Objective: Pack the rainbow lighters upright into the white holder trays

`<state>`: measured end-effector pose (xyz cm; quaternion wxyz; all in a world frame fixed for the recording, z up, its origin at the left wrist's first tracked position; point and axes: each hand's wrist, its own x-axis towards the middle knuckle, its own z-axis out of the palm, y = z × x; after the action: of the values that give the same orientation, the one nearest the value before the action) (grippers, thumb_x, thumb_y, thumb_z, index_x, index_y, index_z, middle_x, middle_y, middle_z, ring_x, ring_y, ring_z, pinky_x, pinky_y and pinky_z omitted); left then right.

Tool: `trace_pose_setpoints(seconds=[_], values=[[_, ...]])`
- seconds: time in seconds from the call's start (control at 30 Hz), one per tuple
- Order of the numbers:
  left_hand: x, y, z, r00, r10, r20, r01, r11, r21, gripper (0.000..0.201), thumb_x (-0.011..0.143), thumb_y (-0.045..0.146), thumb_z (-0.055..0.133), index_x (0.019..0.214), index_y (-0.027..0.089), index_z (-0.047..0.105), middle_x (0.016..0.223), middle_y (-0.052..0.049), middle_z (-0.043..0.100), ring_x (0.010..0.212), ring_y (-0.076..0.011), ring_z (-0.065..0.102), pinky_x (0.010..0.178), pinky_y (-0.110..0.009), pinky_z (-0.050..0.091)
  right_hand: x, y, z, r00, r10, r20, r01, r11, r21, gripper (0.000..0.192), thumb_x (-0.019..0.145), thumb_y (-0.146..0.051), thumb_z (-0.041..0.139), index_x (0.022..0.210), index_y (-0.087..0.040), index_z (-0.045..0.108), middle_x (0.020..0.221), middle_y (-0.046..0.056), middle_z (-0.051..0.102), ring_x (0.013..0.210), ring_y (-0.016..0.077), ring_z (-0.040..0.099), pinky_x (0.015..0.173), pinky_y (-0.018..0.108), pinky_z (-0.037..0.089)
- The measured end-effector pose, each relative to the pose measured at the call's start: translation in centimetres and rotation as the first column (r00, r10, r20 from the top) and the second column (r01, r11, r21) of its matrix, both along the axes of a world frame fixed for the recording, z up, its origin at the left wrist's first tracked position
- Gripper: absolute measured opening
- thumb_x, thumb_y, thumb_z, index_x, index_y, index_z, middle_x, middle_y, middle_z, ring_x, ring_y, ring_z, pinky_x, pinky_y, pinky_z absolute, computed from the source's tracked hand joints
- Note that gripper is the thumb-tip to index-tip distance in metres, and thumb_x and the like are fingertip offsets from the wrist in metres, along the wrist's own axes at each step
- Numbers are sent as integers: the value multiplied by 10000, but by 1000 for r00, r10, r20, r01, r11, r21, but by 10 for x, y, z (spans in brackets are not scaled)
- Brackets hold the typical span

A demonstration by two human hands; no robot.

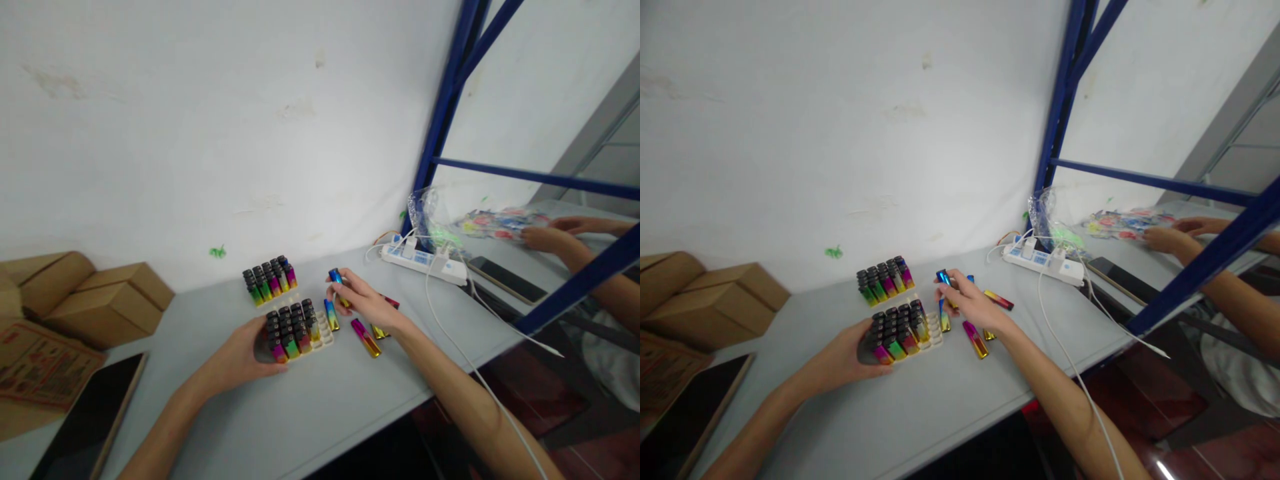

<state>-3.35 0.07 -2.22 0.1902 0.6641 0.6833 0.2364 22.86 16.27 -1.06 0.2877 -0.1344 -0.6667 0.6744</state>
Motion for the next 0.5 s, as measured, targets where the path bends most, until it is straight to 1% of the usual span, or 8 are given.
trace_pose_setpoints(seconds=[0.07,0.13,0.17,0.23,0.3,0.4,0.5], values=[[-1,0,0,1000,8,-12,-8,1000,-8,567,643,470,911,1085,184,700,1153,-106,790,1027,-362,728,939,-465,608,-4,-4,4,999,5,-53,-12,992,-129,505,964,-696,604,1109,-216,548,708,-78,452,548,96,347,541,241,269],[-2,0,-1,1000,12,-16,-12,1000,-16,575,643,487,912,1083,185,697,1184,-114,786,1056,-379,726,951,-469,603,-7,-6,5,998,3,-56,-16,973,-232,585,933,-784,537,933,-200,574,636,-91,325,534,98,256,531,250,209],[-2,0,-1,1000,12,-16,-13,1000,-18,578,642,490,912,1082,186,695,1195,-121,784,1071,-385,724,963,-474,600,-8,-6,6,999,-4,-50,-9,966,-258,614,916,-811,512,820,-205,545,619,-89,287,533,100,233,527,255,199],[-3,0,-1,1000,9,-10,-9,1000,-16,579,645,491,909,1088,187,694,1205,-132,784,1092,-387,721,991,-488,593,-9,-6,5,999,-37,-31,27,964,-266,628,894,-809,505,666,-229,429,592,-81,251,533,103,213,523,262,188],[-3,1,-1,1000,-3,-1,3,1000,-11,585,656,486,903,1116,190,696,1215,-129,785,1105,-380,722,1013,-502,588,-10,-6,4,997,-79,-7,74,961,-266,605,891,-767,505,623,-246,354,569,-84,223,520,100,180,510,263,167],[-3,2,-1,1000,-23,20,23,1000,1,605,650,481,905,1150,208,700,1212,-114,793,1087,-363,733,999,-489,599,-12,-9,1,992,-121,35,126,957,-262,571,908,-728,471,618,-255,338,539,-92,214,491,91,128,481,257,133],[-3,2,0,1000,-15,17,15,1000,-1,598,632,494,911,1119,213,708,1159,-112,804,1045,-361,742,949,-467,613,-13,-12,-3,985,-169,39,173,965,-197,582,928,-726,467,607,-255,346,517,-84,259,470,85,147,457,251,145]])
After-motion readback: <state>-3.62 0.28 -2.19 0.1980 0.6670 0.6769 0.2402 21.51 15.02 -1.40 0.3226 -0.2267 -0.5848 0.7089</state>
